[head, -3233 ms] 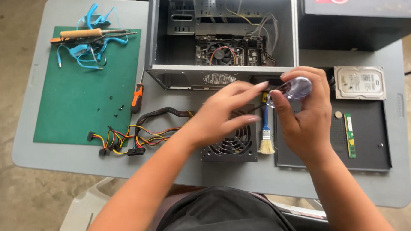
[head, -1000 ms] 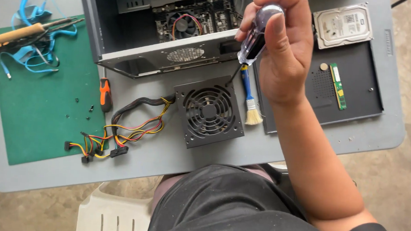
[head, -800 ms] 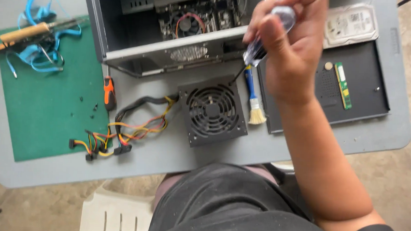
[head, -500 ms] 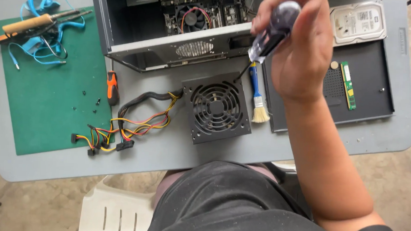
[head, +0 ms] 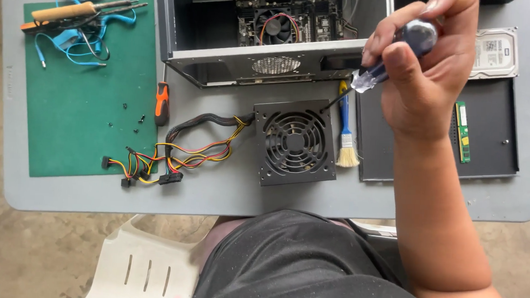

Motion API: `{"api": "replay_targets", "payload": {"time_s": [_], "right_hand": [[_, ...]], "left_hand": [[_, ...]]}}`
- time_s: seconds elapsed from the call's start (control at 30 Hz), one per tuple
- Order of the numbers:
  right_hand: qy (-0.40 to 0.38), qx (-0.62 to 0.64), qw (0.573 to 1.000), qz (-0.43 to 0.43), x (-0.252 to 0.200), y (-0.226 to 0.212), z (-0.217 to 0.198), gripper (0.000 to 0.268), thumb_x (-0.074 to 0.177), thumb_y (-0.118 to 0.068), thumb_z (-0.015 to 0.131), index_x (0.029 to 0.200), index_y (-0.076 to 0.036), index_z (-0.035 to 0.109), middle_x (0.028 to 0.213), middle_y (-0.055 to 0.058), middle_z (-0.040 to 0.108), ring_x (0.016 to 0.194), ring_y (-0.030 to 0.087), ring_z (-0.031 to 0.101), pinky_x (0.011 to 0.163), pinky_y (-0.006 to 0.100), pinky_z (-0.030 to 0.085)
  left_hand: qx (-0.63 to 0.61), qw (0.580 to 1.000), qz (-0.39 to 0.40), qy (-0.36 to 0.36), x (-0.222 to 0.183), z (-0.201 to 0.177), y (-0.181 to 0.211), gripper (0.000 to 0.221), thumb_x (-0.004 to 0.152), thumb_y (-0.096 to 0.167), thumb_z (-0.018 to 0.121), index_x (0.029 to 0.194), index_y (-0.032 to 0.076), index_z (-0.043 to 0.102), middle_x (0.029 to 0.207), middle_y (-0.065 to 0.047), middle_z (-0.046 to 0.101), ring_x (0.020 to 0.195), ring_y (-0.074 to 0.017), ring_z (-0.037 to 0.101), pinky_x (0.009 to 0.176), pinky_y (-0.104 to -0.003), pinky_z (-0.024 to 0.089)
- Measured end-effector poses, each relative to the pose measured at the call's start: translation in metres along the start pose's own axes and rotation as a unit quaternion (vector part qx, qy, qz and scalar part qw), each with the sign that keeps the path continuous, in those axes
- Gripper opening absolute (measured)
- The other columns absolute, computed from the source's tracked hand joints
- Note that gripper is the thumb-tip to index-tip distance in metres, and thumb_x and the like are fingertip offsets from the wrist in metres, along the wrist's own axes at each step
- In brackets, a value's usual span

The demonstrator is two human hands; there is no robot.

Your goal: Disassembling a computer power supply unit and cleaning its internal components and fan using a screwdriver and a brush.

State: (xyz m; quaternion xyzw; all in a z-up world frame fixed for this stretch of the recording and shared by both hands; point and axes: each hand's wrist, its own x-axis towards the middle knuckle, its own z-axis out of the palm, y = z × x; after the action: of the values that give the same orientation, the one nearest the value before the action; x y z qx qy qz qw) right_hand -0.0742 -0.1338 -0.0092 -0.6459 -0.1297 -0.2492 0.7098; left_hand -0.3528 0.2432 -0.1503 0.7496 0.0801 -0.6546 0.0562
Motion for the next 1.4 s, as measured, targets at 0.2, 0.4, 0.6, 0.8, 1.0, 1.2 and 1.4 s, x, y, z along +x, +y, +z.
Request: {"api": "replay_targets", "payload": {"time_s": [0.2, 0.4, 0.6, 0.8, 1.0, 1.2, 1.4], "right_hand": [[0.021, 0.069, 0.989, 0.126, -0.001, -0.005, -0.011, 0.059, 0.099, -0.058, 0.064, 0.128, -0.008, 0.055, 0.109, 0.012, 0.056, 0.101, 0.022, 0.06, 0.101, 0.037, 0.059], [-0.03, 0.059, 0.997, 0.031, -0.003, 0.008, -0.028, 0.04, 0.094, -0.026, 0.075, 0.117, -0.019, 0.042, 0.11, 0.01, 0.051, 0.08, 0.022, 0.058, 0.077, 0.03, 0.053], [0.005, 0.055, 0.99, 0.13, -0.001, -0.002, -0.023, 0.07, 0.097, -0.056, 0.067, 0.14, -0.004, 0.049, 0.108, 0.01, 0.054, 0.095, 0.022, 0.06, 0.1, 0.038, 0.057], [-0.006, 0.058, 0.992, 0.113, -0.006, -0.006, -0.02, 0.06, 0.098, -0.056, 0.068, 0.131, -0.009, 0.05, 0.106, 0.008, 0.054, 0.095, 0.021, 0.06, 0.098, 0.036, 0.057], [0.033, 0.033, 0.998, 0.047, -0.011, 0.0, -0.025, 0.039, 0.101, -0.044, 0.068, 0.117, -0.019, 0.042, 0.112, 0.01, 0.05, 0.085, 0.026, 0.06, 0.084, 0.035, 0.053], [0.076, 0.077, 0.99, 0.094, -0.01, 0.0, -0.014, 0.057, 0.099, -0.061, 0.059, 0.123, -0.01, 0.053, 0.101, 0.008, 0.053, 0.098, 0.019, 0.055, 0.097, 0.035, 0.054], [0.081, 0.02, 0.996, 0.038, -0.017, 0.008, -0.019, 0.048, 0.098, -0.041, 0.073, 0.122, -0.02, 0.037, 0.099, 0.009, 0.047, 0.086, 0.021, 0.052, 0.084, 0.034, 0.053]], "left_hand": [[-0.012, 1.0, -0.003, -0.009, 0.013, -0.036, -0.006, 0.075, 0.089, 0.06, 0.043, 0.154, 0.038, 0.012, 0.164, 0.008, 0.012, 0.147, -0.0263, 0.035, 0.123, -0.038, 0.025], [-0.007, 1.0, 0.001, -0.018, 0.043, -0.084, -0.037, 0.081, 0.089, 0.062, 0.042, 0.159, 0.039, 0.01, 0.17, 0.008, 0.009, 0.152, -0.0273, 0.033, 0.126, -0.039, 0.024], [-0.418, 0.834, 0.181, 0.311, -0.021, -0.259, 0.063, 0.035, 0.093, 0.024, 0.05, 0.116, 0.014, 0.074, 0.104, -0.005, 0.08, 0.094, -0.018, 0.077, 0.09, -0.024, 0.05], [-0.426, 0.826, 0.255, 0.267, 0.059, -0.25, 0.178, 0.04, 0.089, 0.033, 0.061, 0.121, 0.012, 0.071, 0.106, -0.001, 0.075, 0.081, -0.0123, 0.064, 0.073, -0.028, 0.055], [-0.491, 0.811, 0.22, 0.23, 0.042, -0.256, 0.194, 0.037, 0.091, 0.034, 0.06, 0.115, 0.007, 0.068, 0.094, -0.001, 0.067, 0.07, -0.0126, 0.057, 0.068, -0.027, 0.051], [-0.531, 0.798, 0.249, 0.137, 0.02, -0.259, 0.198, 0.036, 0.1, 0.027, 0.045, 0.119, 0.001, 0.062, 0.103, -0.012, 0.077, 0.097, -0.0227, 0.077, 0.088, -0.032, 0.058], [-0.63, 0.721, 0.287, 0.032, 0.038, -0.25, 0.208, 0.03, 0.098, 0.032, 0.055, 0.108, 0.005, 0.065, 0.1, -0.009, 0.073, 0.093, -0.0208, 0.072, 0.085, -0.037, 0.059]]}}
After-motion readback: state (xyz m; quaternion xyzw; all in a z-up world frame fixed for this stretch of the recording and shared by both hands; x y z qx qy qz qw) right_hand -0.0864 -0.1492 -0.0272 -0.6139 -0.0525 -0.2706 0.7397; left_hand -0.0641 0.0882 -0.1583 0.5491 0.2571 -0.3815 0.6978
